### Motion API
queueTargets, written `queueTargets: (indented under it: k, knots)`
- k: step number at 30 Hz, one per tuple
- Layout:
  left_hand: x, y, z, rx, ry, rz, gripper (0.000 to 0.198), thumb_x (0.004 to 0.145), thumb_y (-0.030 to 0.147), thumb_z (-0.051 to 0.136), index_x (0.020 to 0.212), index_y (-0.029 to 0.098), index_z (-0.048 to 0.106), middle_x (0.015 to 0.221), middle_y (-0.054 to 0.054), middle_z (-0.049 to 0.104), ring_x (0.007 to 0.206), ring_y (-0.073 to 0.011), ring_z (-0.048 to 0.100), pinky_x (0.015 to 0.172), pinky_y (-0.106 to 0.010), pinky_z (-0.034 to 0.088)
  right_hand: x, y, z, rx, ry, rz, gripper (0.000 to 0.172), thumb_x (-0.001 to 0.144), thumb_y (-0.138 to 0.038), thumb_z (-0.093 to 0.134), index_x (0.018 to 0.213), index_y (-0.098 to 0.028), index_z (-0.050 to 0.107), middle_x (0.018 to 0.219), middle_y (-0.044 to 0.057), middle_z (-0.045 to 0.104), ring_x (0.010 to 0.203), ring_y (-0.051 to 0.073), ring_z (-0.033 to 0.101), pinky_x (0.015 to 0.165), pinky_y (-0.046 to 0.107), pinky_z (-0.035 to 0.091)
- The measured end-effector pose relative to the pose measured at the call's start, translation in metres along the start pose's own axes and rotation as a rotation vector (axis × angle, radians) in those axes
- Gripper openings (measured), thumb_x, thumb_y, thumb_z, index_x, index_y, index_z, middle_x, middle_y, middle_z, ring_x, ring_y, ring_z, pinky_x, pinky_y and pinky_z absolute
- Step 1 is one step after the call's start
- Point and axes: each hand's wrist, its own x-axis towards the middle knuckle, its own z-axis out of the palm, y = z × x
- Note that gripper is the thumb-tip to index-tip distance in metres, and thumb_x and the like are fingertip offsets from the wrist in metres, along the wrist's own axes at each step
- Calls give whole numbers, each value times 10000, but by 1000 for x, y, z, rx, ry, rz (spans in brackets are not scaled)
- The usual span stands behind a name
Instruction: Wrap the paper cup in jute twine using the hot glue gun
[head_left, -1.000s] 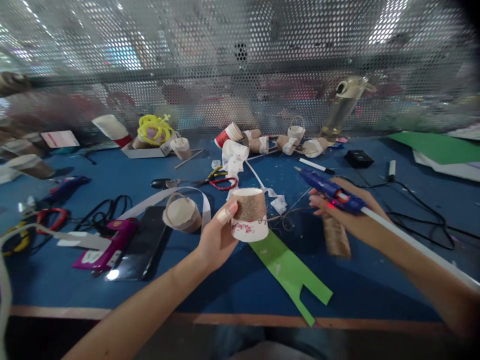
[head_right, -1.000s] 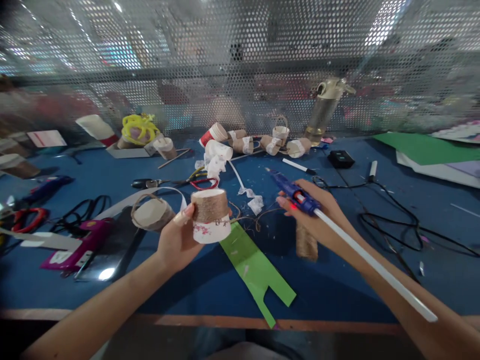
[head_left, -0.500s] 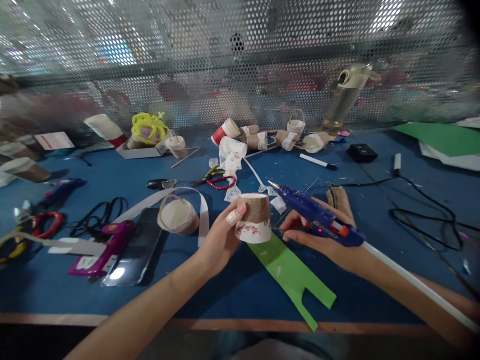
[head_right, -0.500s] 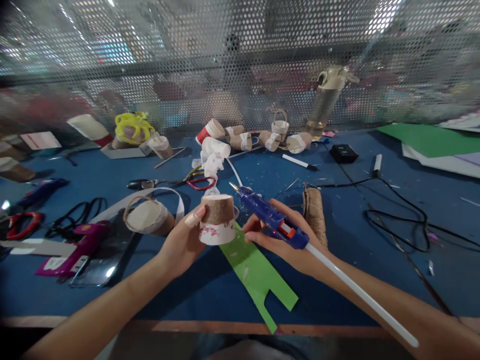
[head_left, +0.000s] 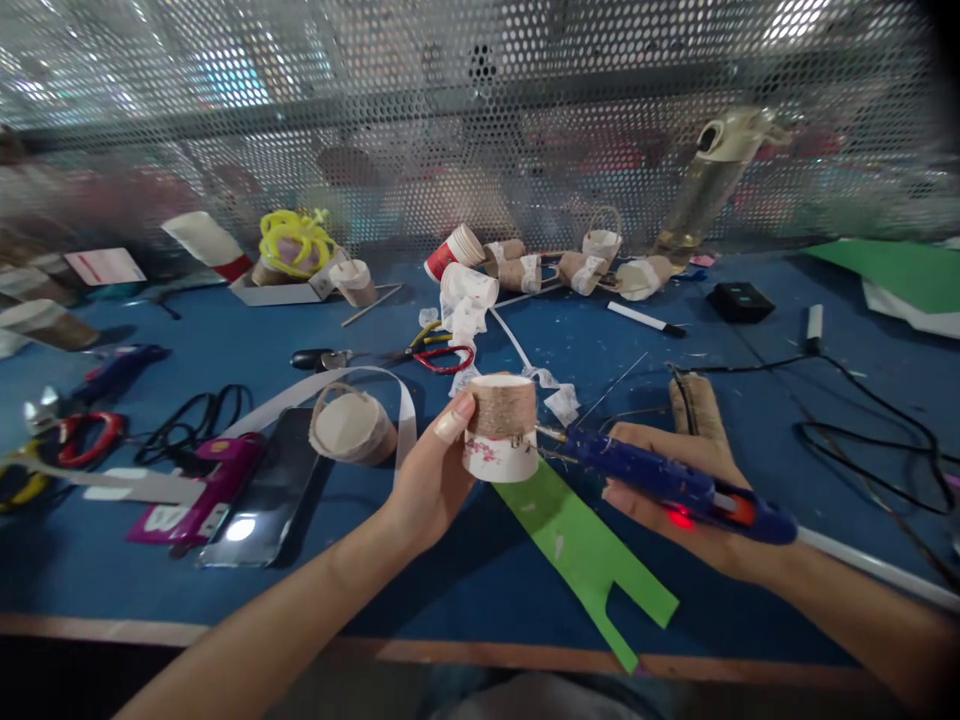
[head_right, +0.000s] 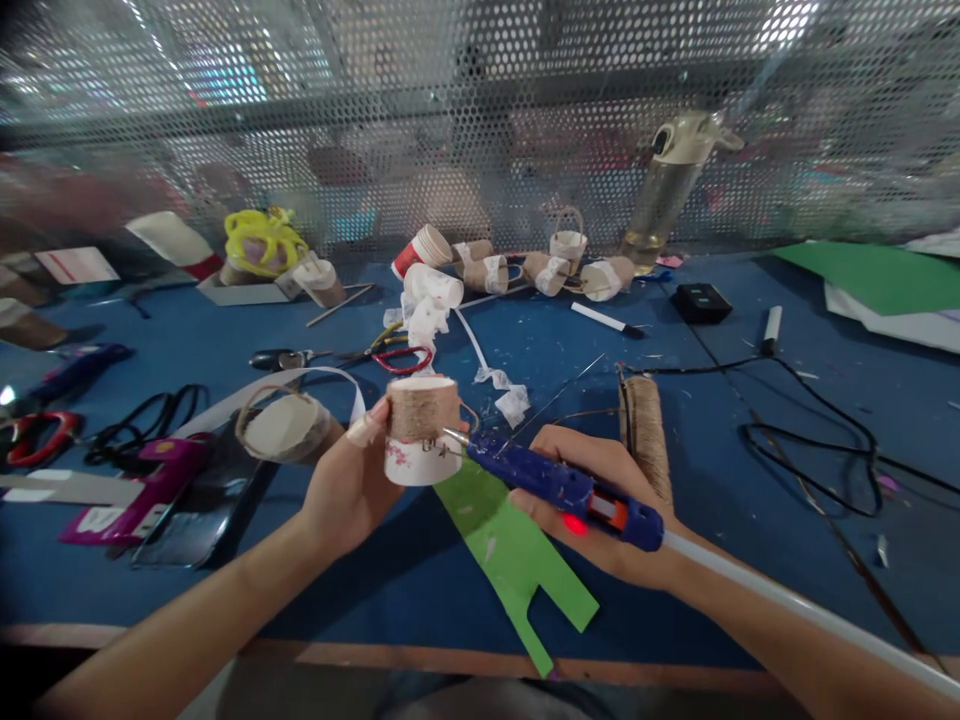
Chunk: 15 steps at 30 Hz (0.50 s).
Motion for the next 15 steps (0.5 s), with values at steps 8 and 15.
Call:
queueTargets:
  k: [8, 15]
  knots:
    - [2, -1, 0, -35, 55, 26, 374, 883, 482, 723, 1143, 218, 766, 1081, -55, 793, 1125, -286, 699, 987, -386, 540, -4, 1, 6, 85, -74, 22, 91, 919, -222, 645, 843, -247, 600, 760, -13, 609, 644, 147, 571, 599, 291, 441]
    - [2, -5, -5, 27, 19, 83, 377, 908, 496, 712, 1187, 246, 755, 1151, -51, 773, 1206, -284, 668, 1036, -382, 524, -4, 1, 7, 36, -51, 29, 100, 884, -161, 630, 836, -241, 595, 724, -22, 597, 620, 141, 570, 579, 276, 427]
